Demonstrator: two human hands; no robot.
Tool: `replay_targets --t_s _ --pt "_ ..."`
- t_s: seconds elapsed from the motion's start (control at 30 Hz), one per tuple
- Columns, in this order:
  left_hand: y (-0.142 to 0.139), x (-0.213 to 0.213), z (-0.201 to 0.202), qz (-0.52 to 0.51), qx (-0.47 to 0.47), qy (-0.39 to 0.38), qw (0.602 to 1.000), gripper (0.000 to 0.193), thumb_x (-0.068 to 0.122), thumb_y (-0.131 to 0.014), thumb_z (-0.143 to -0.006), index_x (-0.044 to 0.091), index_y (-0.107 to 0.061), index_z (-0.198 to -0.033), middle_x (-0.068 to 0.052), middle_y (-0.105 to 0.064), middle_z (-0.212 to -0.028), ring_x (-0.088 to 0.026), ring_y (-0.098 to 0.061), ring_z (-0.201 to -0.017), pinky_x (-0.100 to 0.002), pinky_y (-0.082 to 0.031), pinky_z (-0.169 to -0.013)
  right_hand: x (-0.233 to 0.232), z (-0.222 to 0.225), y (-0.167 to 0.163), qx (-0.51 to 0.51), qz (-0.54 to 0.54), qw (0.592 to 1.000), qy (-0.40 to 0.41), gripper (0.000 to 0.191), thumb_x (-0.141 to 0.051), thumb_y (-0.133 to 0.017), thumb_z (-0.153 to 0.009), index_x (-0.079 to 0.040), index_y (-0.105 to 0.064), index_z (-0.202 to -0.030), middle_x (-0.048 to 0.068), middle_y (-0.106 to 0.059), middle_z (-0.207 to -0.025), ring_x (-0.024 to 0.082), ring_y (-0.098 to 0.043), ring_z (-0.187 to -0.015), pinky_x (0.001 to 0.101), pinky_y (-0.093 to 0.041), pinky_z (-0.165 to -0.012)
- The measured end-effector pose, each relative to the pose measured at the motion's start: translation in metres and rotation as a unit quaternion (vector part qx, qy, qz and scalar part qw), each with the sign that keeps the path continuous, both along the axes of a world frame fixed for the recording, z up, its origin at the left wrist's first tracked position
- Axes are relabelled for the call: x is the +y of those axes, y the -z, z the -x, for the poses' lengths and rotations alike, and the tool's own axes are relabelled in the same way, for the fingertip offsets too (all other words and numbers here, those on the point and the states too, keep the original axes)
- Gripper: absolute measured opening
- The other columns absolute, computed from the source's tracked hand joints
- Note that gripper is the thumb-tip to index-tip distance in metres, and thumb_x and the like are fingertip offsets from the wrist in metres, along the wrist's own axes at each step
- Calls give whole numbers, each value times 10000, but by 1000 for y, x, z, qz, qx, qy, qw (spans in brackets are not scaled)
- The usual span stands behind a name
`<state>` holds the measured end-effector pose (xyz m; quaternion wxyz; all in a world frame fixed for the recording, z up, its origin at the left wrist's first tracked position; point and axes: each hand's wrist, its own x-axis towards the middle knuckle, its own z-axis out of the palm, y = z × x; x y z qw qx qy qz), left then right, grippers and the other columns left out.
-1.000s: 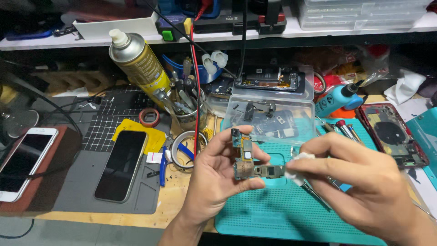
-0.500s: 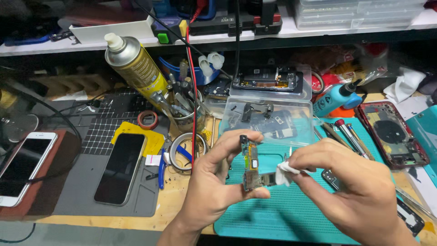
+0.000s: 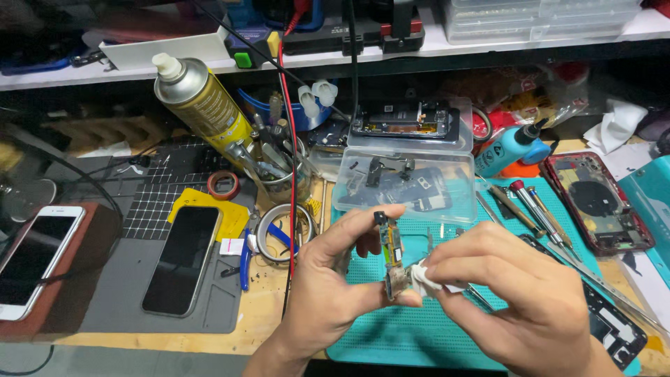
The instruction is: The person uses a hot air gun to heat a disassembled phone motherboard on a repair mat, then sprays solvent onto a wipe and wipes the logic board and its components, turning the board over to clean different sides by hand.
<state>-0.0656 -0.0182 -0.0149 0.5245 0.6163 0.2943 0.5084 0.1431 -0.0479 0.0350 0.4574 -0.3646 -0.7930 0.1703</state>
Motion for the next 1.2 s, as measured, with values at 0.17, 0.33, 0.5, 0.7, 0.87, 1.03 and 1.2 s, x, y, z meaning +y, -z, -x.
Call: replay_targets --t_s 0.17,0.33,0.5,0.7,0.87,1.03,1.2 --pt "0 1 -3 14 -7 -9 1000 778 126 -938 -666 66 -665 -1392 51 -651 -1091 -86 -555 -940 -257 -450 -864 1 2 2 15 -16 1000 2 265 59 -771 -729 -12 -692 -972 94 -737 -963 176 -734 -860 262 -579 -734" --pt "1 5 -5 -10 -6 -20 1000 805 65 -950 -693 52 -656 -1442 44 -624 -1029 -78 -526 -943 -252 -445 -854 7 7 -1 16 -5 999 28 246 57 -765 -729 0 -694 -957 100 -744 -948 190 -719 -854 278 -544 -759" --pt "-5 13 18 59 -186 -12 981 879 -23 -886 -743 29 -494 -1528 4 -603 -1075 -90 -584 -984 -244 -551 -886 37 18 -18 78 -5 996 39 188 46 -726 -876 20 -675 -1055 109 -711 -1026 192 -691 -919 273 -538 -846" --pt "-13 33 81 9 -336 -39 941 843 -11 -837 -852 8 -416 -1583 -62 -608 -1175 -122 -613 -1056 -220 -539 -892 105 82 -45 -73 -225 971 -18 148 -45 -792 -946 -44 -717 -1073 76 -703 -1008 231 -662 -914 312 -528 -796" --pt "-17 58 124 -26 -384 -50 922 797 87 -826 -905 71 -417 -1589 -54 -623 -1273 -111 -622 -1050 -244 -538 -886 182 171 -65 -107 -356 928 -36 96 -56 -769 -933 -51 -693 -991 112 -649 -978 336 -598 -965 420 -510 -825" --pt "-21 87 148 -43 -370 -75 925 737 73 -800 -922 87 -435 -1562 -70 -620 -1352 -99 -629 -1050 -259 -541 -888 214 212 -66 -207 -341 917 -4 92 -27 -720 -873 -17 -678 -955 155 -665 -1005 372 -612 -966 445 -517 -842" --pt "-20 96 160 -27 -348 -104 931 680 49 -787 -923 82 -486 -1532 -54 -635 -1340 -75 -616 -1021 -258 -524 -879 217 221 -68 -271 -350 896 29 180 14 -702 -766 11 -685 -945 200 -670 -984 387 -636 -978 432 -529 -856"
